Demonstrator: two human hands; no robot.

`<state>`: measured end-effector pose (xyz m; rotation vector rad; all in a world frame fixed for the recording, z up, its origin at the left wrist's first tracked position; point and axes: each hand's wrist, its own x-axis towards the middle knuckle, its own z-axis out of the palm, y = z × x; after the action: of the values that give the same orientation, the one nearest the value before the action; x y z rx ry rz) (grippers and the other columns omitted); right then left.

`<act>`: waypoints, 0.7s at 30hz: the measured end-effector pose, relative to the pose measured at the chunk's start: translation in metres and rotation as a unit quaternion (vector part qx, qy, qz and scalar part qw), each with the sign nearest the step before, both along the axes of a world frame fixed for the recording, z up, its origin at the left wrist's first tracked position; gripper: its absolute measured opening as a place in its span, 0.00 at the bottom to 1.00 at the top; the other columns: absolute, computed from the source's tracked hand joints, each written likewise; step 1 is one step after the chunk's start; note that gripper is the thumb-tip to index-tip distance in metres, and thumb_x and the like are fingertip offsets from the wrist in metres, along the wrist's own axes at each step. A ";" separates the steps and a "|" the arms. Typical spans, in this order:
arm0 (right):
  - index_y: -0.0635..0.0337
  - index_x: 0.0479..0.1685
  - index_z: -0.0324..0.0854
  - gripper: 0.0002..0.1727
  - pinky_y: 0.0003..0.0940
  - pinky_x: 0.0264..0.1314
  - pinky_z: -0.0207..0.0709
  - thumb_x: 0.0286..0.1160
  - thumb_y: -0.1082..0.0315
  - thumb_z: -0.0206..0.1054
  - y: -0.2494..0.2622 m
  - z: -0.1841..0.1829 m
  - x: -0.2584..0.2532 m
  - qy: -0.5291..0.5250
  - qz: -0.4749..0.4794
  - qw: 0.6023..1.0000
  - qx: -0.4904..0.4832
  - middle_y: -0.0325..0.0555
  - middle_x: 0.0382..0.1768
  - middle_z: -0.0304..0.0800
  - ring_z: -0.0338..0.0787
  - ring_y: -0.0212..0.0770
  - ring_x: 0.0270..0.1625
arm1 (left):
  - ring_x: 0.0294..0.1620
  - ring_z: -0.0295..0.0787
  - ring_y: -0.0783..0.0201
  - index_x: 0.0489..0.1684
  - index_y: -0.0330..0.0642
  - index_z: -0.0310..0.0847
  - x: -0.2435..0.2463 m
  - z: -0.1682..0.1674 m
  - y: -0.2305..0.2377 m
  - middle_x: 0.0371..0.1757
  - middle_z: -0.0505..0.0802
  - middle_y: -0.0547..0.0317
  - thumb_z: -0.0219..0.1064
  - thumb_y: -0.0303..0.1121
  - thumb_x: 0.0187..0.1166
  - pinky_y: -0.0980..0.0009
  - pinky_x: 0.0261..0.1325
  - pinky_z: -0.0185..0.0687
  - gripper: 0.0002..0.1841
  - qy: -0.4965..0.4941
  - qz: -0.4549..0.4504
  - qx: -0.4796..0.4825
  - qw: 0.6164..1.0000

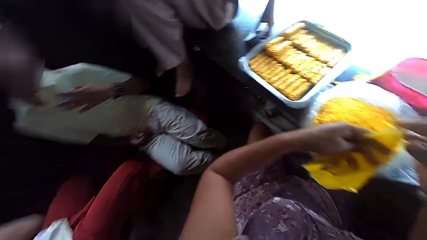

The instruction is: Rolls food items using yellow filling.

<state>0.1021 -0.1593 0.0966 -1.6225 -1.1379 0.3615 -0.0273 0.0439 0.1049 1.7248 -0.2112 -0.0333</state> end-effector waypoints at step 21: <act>0.64 0.58 0.86 0.13 0.44 0.63 0.81 0.87 0.70 0.57 0.024 0.087 0.055 -0.286 -0.173 0.935 -0.119 0.54 0.54 0.91 0.90 0.42 0.56 | 0.39 0.92 0.53 0.48 0.37 0.90 0.109 0.065 0.039 0.38 0.94 0.48 0.64 0.30 0.84 0.53 0.47 0.84 0.09 -0.234 0.034 0.426 0.873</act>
<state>0.1574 -0.1355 0.1832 -2.1833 -1.2240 -0.2343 0.0816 0.0830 0.1695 2.6104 -0.5538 0.4057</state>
